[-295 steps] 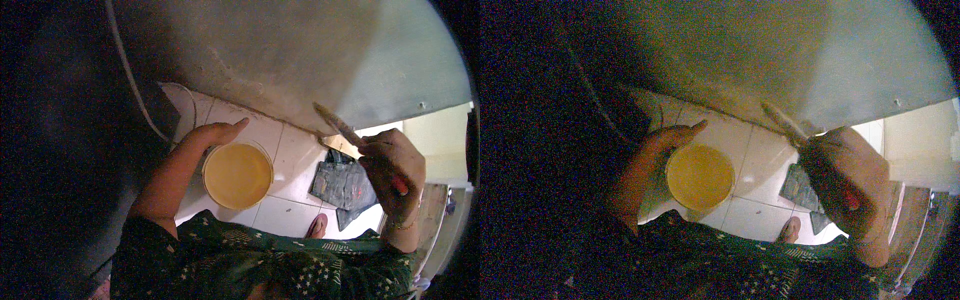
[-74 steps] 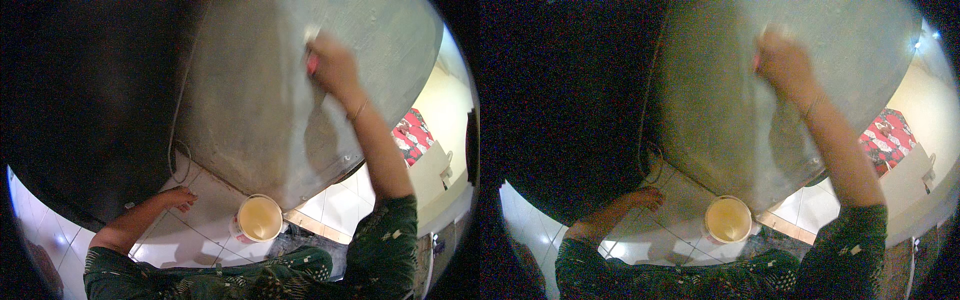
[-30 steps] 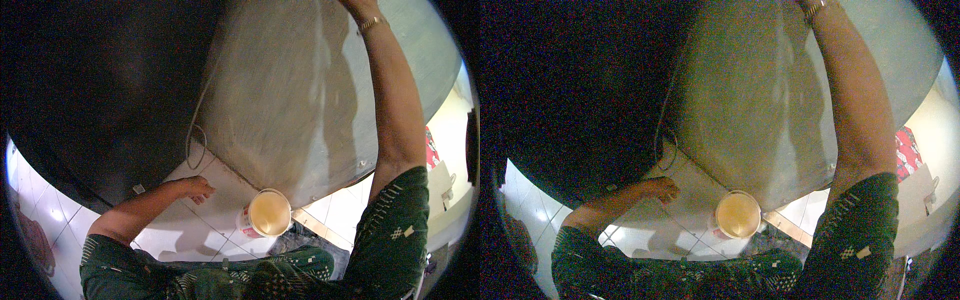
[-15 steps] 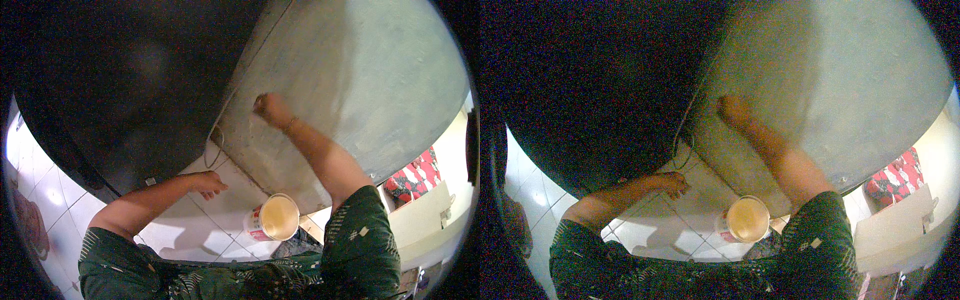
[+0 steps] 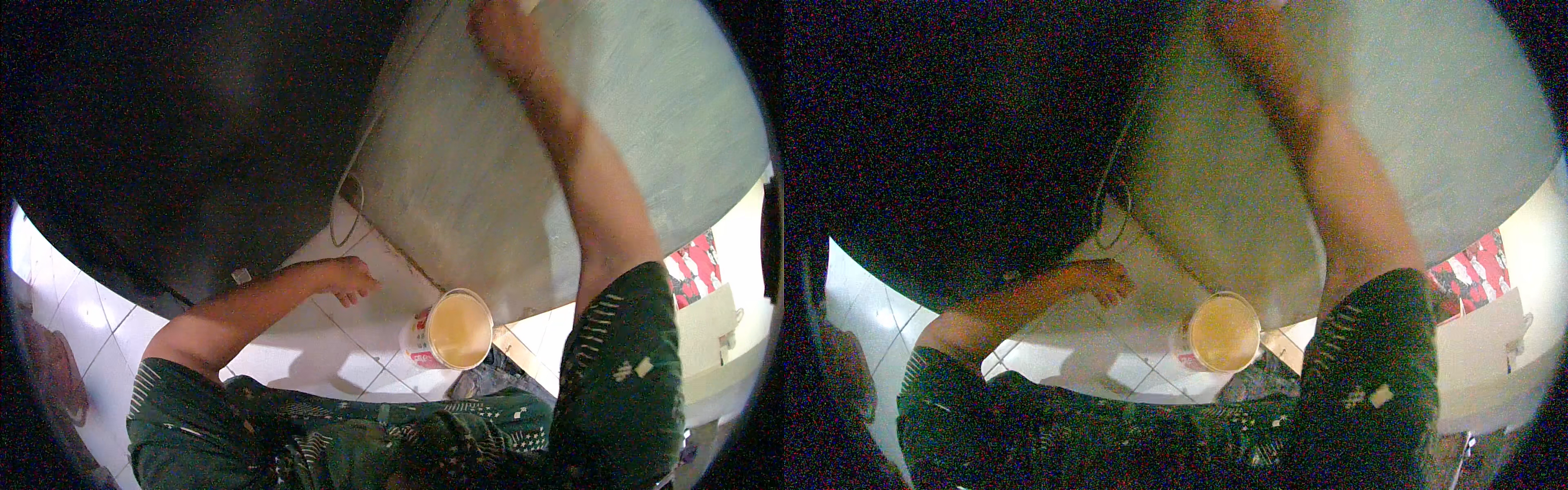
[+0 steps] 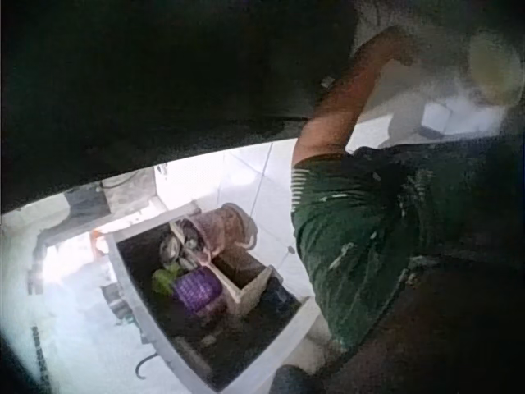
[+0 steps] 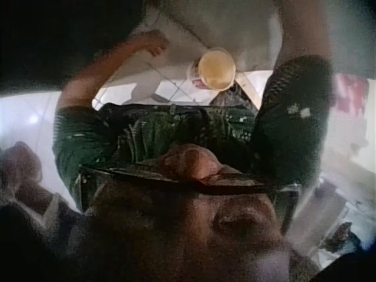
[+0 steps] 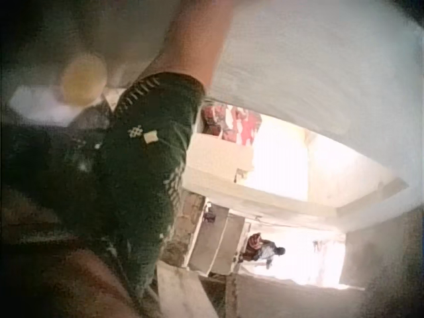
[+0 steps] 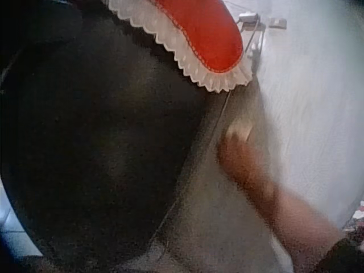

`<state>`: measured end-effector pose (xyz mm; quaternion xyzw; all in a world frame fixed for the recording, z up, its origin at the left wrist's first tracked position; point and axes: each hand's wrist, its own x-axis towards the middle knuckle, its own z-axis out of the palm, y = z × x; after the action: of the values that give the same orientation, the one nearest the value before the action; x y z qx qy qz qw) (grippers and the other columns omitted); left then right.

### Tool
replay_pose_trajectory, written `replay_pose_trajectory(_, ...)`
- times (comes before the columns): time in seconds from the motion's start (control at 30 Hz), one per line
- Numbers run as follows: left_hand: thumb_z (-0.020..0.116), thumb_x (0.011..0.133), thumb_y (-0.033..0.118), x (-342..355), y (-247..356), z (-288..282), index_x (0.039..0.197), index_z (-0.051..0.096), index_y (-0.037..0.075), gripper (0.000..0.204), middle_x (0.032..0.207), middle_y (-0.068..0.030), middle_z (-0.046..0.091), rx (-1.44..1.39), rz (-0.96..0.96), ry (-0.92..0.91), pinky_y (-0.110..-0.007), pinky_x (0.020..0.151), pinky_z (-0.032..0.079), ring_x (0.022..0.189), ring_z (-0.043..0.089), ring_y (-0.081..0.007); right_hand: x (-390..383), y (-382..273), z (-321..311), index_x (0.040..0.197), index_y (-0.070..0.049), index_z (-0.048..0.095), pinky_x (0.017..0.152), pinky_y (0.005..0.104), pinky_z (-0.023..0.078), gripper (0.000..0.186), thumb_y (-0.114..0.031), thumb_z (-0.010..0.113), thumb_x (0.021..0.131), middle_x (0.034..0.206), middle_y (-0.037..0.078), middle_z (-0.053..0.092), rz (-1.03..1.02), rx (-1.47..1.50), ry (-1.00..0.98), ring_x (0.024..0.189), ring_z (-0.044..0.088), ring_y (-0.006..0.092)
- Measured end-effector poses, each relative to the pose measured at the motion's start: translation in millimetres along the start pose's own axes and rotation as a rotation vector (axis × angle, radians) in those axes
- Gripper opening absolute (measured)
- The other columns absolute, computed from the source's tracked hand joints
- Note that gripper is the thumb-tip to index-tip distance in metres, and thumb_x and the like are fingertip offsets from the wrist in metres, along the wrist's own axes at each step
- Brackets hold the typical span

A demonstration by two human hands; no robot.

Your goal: The person is painting the lower portion of a wall using a brush, frequently dipping the brush into a bucket of light-colored paint.

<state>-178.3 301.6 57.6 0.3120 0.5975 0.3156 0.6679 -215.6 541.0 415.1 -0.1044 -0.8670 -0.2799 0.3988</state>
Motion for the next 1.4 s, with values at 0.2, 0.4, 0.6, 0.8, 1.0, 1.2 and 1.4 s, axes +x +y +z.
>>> replay_pose_trajectory(0.2, 0.063, 0.086, 0.04, -27, -5, -9, 0.1, 0.056, -0.004, 0.047, 0.09, -0.0121, 0.056, -0.126, -0.047, -0.001, -0.038, 0.059, 0.055, 0.072, 0.059, -0.0231, -282, -94, 74, 0.091, -0.002, 0.064, 0.077, 0.0457, 0.051, 0.019, -0.016, 0.056, 0.081, 0.097, 0.019, 0.062, -0.214, 0.504, -0.743, 0.088, 0.061, 0.0375)
replay_pose_trajectory(0.4, 0.062, 0.086, 0.043, -18, -15, 6, 0.107, 0.055, -0.005, 0.053, 0.1, -0.0148, 0.059, 0.033, -0.051, 0.035, -0.039, 0.06, 0.054, 0.076, 0.06, -0.0257, -285, -21, 49, 0.085, -0.005, 0.067, 0.075, 0.0413, 0.049, 0.016, -0.018, 0.061, 0.08, 0.092, 0.018, 0.066, 0.191, 0.768, -0.82, 0.083, 0.063, 0.034)
replay_pose_trajectory(0.6, 0.06, 0.088, 0.044, -42, 0, 33, 0.111, 0.053, -0.006, 0.055, 0.105, -0.0182, 0.058, -0.077, -0.075, -0.029, -0.04, 0.066, 0.054, 0.08, 0.06, -0.0282, -51, 97, -142, 0.102, -0.012, 0.065, 0.07, 0.0371, 0.049, 0.028, -0.026, 0.065, 0.078, 0.093, 0.011, 0.068, -0.133, 0.138, -0.053, 0.082, 0.064, 0.029)
replay_pose_trajectory(0.8, 0.044, 0.092, 0.054, -52, 18, 74, 0.111, 0.054, -0.005, 0.062, 0.107, -0.0198, 0.056, -0.002, -0.061, 0.163, -0.042, 0.067, 0.053, 0.081, 0.059, -0.0299, -37, 94, -229, 0.087, -0.01, 0.063, 0.064, 0.0393, 0.05, 0.009, -0.013, 0.059, 0.08, 0.084, 0.012, 0.062, -0.088, -0.34, 0.181, 0.079, 0.062, 0.0296)
replay_pose_trajectory(1.0, 0.037, 0.092, 0.059, -48, -23, 87, 0.112, 0.052, -0.005, 0.068, 0.106, -0.0221, 0.055, -0.137, -0.2, 0.161, -0.045, 0.069, 0.054, 0.085, 0.061, -0.0347, -255, 17, -103, 0.094, -0.004, 0.059, 0.071, 0.0435, 0.052, 0.02, -0.015, 0.062, 0.077, 0.09, 0.017, 0.057, -0.356, 0.326, -0.252, 0.085, 0.06, 0.0338)
replay_pose_trajectory(1.2, 0.031, 0.093, 0.06, -72, -17, 97, 0.125, 0.045, -0.01, 0.078, 0.121, -0.0295, 0.051, -0.141, -0.264, 0.129, -0.048, 0.079, 0.054, 0.098, 0.06, -0.0413, -312, -1, -51, 0.088, -0.008, 0.066, 0.075, 0.0444, 0.05, 0.013, -0.014, 0.057, 0.08, 0.094, 0.015, 0.063, 0.032, 0.447, -0.971, 0.087, 0.063, 0.0336)
replay_pose_trajectory(1.4, 0.039, 0.091, 0.061, -71, -26, 83, 0.098, 0.058, 0.002, 0.062, 0.089, -0.0121, 0.061, -0.352, -0.21, 0.138, -0.043, 0.065, 0.055, 0.073, 0.062, -0.0288, -114, 46, -122, 0.086, -0.009, 0.066, 0.072, 0.0407, 0.049, 0.011, -0.016, 0.065, 0.078, 0.081, 0.016, 0.063, 0.014, 0.368, -0.122, 0.08, 0.061, 0.0348)
